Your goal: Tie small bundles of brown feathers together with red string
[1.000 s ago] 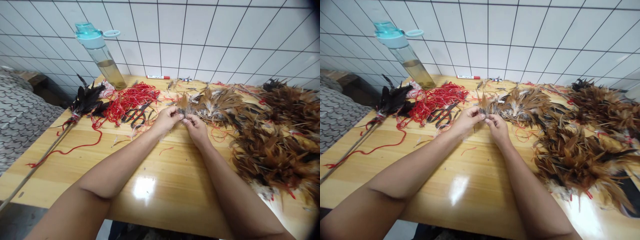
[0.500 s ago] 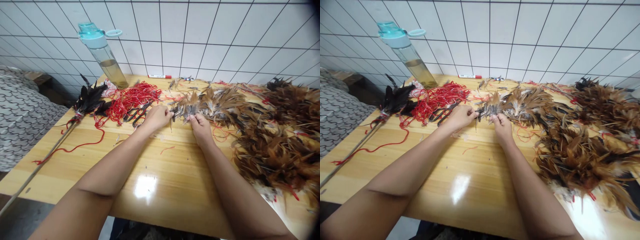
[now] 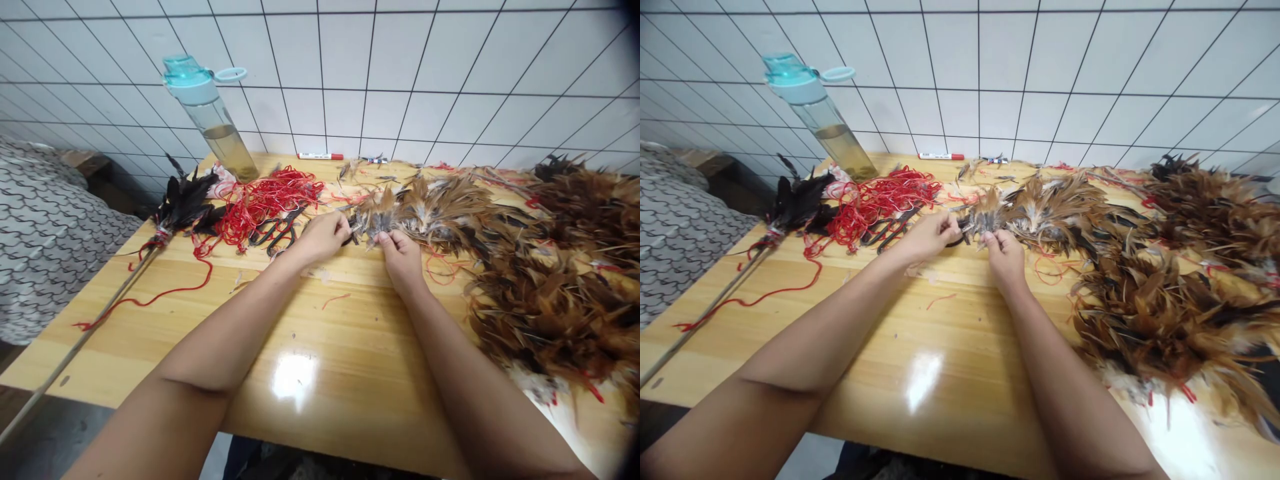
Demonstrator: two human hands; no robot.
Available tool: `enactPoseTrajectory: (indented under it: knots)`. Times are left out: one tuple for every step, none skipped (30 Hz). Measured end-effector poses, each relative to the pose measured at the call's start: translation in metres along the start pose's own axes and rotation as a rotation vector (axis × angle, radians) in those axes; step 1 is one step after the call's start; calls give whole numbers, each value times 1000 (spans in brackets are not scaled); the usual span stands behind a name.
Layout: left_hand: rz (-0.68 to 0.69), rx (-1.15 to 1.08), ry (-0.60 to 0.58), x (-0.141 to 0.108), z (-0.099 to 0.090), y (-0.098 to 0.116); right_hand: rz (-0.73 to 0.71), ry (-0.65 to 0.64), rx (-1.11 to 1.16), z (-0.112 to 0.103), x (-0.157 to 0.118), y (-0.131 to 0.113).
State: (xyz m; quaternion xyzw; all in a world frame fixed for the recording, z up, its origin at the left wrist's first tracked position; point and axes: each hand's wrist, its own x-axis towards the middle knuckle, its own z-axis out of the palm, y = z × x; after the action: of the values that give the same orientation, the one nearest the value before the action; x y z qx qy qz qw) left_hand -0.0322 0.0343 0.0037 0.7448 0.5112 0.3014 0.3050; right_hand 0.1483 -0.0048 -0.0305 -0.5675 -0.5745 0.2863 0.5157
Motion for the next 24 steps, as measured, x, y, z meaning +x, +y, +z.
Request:
enactPoseTrajectory:
  knots:
    - [-10, -141, 45, 1, 1, 0, -8, -2, -6, 0, 0, 0]
    - [-26, -289, 72, 2, 2, 0, -16, -5, -12, 0, 0, 0]
    - [-47, -437, 79, 3, 4, 1, -22, -10, -17, 0, 0, 0]
    - [-71, -574, 68, 3, 5, 3, -27, -16, -19, 1, 0, 1]
    - [-94, -691, 51, 3, 7, 5, -29, -20, -17, 1, 0, 1]
    - [-112, -781, 36, 3, 9, 6, -28, -22, -11, 2, 0, 2]
    - [-122, -846, 26, 3, 11, 7, -25, -21, -1, 2, 0, 2]
    - [-126, -887, 20, 3, 13, 8, -21, -21, 11, 3, 0, 3]
    - [-129, -909, 21, 3, 15, 9, -16, -20, 22, 4, 0, 4]
    - [-134, -920, 24, 2, 17, 10, -12, -23, 30, 4, 0, 4]
    - [-140, -924, 31, 2, 19, 10, -7, -26, 36, 5, 0, 4]
    - [-145, -921, 41, 2, 20, 11, -1, -29, 41, 5, 0, 5]
    - [-148, -916, 54, 1, 22, 13, 5, -31, 44, 5, -1, 5]
    - [-148, -908, 68, 0, 23, 15, 11, -35, 45, 5, -1, 4]
    - [-144, -899, 83, 0, 24, 17, 16, -39, 45, 6, -1, 4]
    - [-139, -888, 95, -1, 25, 19, 16, -43, 45, 6, 0, 4]
    - [-133, -873, 103, -2, 25, 21, 14, -51, 44, 6, 0, 4]
    - [-127, -856, 107, -3, 26, 23, 8, -61, 44, 6, 0, 5]
    - [-120, -841, 111, -4, 27, 25, 1, -72, 46, 6, 0, 5]
    - [-112, -829, 114, -5, 27, 27, -8, -82, 49, 6, 0, 5]
    - [-105, -821, 118, -5, 28, 28, -15, -90, 51, 6, 0, 5]
    - [-97, -815, 121, -6, 28, 29, -20, -93, 53, 6, 0, 6]
    - [-89, -812, 125, -6, 28, 29, -22, -92, 54, 6, 0, 6]
    - [-83, -810, 129, -7, 29, 29, -21, -90, 54, 6, 0, 6]
